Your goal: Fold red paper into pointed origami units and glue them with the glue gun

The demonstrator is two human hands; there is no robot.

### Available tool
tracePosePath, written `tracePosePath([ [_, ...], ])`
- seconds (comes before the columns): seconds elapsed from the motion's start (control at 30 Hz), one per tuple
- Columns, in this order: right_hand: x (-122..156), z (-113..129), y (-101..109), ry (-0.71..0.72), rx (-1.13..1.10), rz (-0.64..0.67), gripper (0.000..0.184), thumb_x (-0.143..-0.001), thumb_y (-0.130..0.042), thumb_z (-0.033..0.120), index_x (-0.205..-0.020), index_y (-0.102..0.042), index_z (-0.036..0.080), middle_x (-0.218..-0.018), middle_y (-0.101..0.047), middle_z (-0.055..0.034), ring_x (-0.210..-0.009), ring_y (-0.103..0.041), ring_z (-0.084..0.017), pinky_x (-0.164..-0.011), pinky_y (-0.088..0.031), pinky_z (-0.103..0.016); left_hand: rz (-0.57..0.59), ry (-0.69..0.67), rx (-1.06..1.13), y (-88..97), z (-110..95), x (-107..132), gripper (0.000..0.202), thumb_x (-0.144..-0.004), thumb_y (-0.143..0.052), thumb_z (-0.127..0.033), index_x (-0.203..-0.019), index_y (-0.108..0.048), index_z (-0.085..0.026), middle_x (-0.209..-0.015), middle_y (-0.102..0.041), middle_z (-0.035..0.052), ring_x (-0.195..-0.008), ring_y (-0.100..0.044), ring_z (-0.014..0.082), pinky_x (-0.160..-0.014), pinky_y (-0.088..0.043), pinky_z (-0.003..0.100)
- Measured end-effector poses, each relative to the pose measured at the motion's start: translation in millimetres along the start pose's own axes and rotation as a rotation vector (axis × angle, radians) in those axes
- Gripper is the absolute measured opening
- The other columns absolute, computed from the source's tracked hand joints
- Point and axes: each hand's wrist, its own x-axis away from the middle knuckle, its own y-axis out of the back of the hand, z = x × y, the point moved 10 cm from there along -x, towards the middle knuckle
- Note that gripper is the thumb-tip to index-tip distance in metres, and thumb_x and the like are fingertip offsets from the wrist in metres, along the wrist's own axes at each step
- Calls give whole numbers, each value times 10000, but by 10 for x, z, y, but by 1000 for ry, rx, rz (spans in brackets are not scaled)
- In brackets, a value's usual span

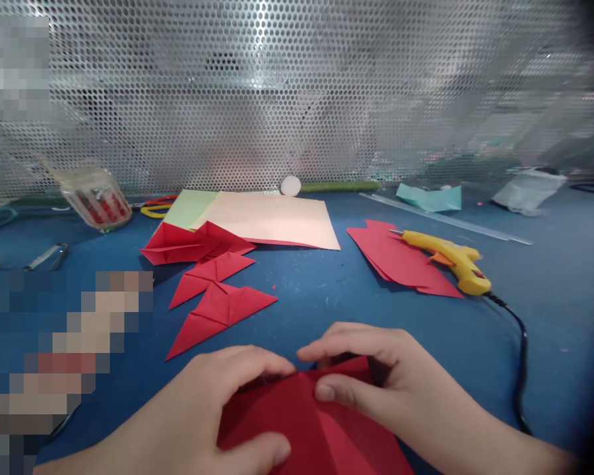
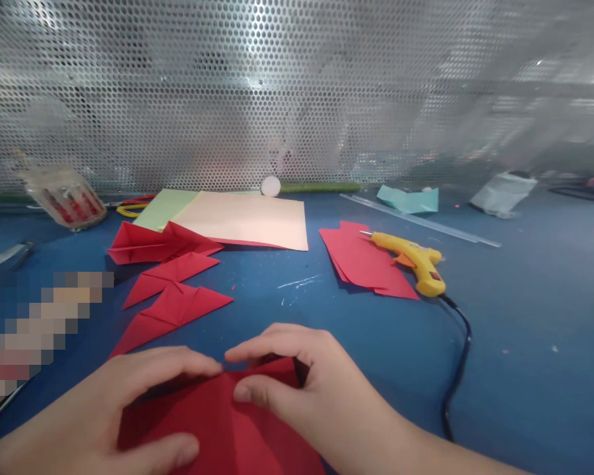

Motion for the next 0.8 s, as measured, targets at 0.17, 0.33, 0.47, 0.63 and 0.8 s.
tracePosePath([
  [0.17,-3,-37,20,-17,-30,-15,136,-810,-848,349,-901,-945,380,-820,-815,1,-746,-713,-183,-749,-589,-279,136,80,190,-116,-195,-188,184,-747,-775,-463,-815,-750,-294,-846,-772,-62,-883,-721,235,-796,-524,321],
  [0.33,12,6,14,8,-26,2,133,-821,-833,375,-877,-946,333,-823,-842,-26,-756,-744,-202,-775,-617,-304,97,95,239,-128,-259,-225,161,-700,-741,-435,-720,-690,-283,-749,-698,-63,-800,-663,212,-729,-481,302],
  [0.47,34,-78,24,-78,-102,4,151,-813,-869,414,-888,-939,304,-843,-874,-36,-813,-803,-241,-810,-656,-332,54,66,311,-148,-275,-250,159,-707,-755,-434,-756,-728,-285,-801,-755,-60,-842,-704,207,-767,-504,291],
  [0.63,77,-137,18,-130,-189,7,91,-779,-966,363,-858,-931,335,-869,-889,1,-874,-820,-225,-845,-649,-291,27,46,371,-177,-236,-244,179,-720,-805,-462,-736,-778,-286,-751,-769,-56,-785,-710,190,-738,-521,273],
  [0.8,150,-139,41,-188,-238,-97,117,-726,-1002,369,-759,-907,310,-794,-866,1,-773,-784,-197,-762,-630,-277,-32,32,370,-135,-179,-200,167,-774,-847,-472,-741,-839,-309,-746,-781,-53,-778,-685,182,-717,-503,264],
])
